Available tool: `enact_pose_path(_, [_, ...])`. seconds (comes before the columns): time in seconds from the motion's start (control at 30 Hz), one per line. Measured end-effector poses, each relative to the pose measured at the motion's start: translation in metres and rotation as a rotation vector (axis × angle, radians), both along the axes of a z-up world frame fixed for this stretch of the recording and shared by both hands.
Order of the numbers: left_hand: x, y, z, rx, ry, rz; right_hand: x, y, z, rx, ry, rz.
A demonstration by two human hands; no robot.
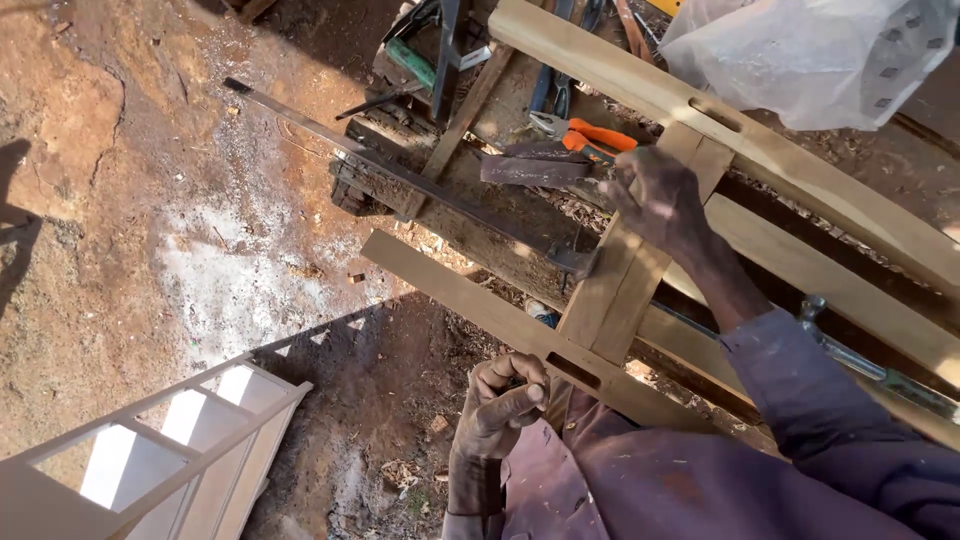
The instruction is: The person hammers nails into a wooden chair frame resting on a workbench, positioning each nail by hand and driving it in with a claw hammer. They reposition the frame and press the slats to check the joints between hammer strikes.
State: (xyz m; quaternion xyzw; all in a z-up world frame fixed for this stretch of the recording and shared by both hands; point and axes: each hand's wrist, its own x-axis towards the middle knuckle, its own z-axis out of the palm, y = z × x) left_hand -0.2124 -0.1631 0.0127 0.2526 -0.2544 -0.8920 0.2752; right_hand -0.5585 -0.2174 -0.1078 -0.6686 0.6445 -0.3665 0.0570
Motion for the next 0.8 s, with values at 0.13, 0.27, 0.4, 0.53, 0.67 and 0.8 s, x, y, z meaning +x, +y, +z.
enact_pose_path(0.13, [-0.020,-0.003,-0.002,-0.001,0.103,-0.091,0.066,0.074,0.066,0.231,-0.364,-0.037])
enact_pose_path(0.27, [-0.026,0.004,-0.013,-0.032,0.023,-0.106,0.122,0.133,0.099,0.303,-0.714,0.064])
enact_pose_path(0.4, [-0.024,0.014,-0.022,-0.021,0.084,-0.230,0.149,0.173,0.123,0.306,-0.761,0.095])
enact_pose_path(0.53, [-0.017,0.026,-0.022,0.020,0.150,-0.270,0.154,0.204,0.126,0.338,-0.820,-0.015])
enact_pose_path(0.67, [-0.004,0.035,-0.041,0.061,0.298,-0.337,0.167,0.240,0.135,0.321,-0.742,-0.209])
enact_pose_path(0.8, [0.002,0.032,-0.055,0.032,0.259,-0.367,0.184,0.285,0.127,0.428,-0.669,-0.453])
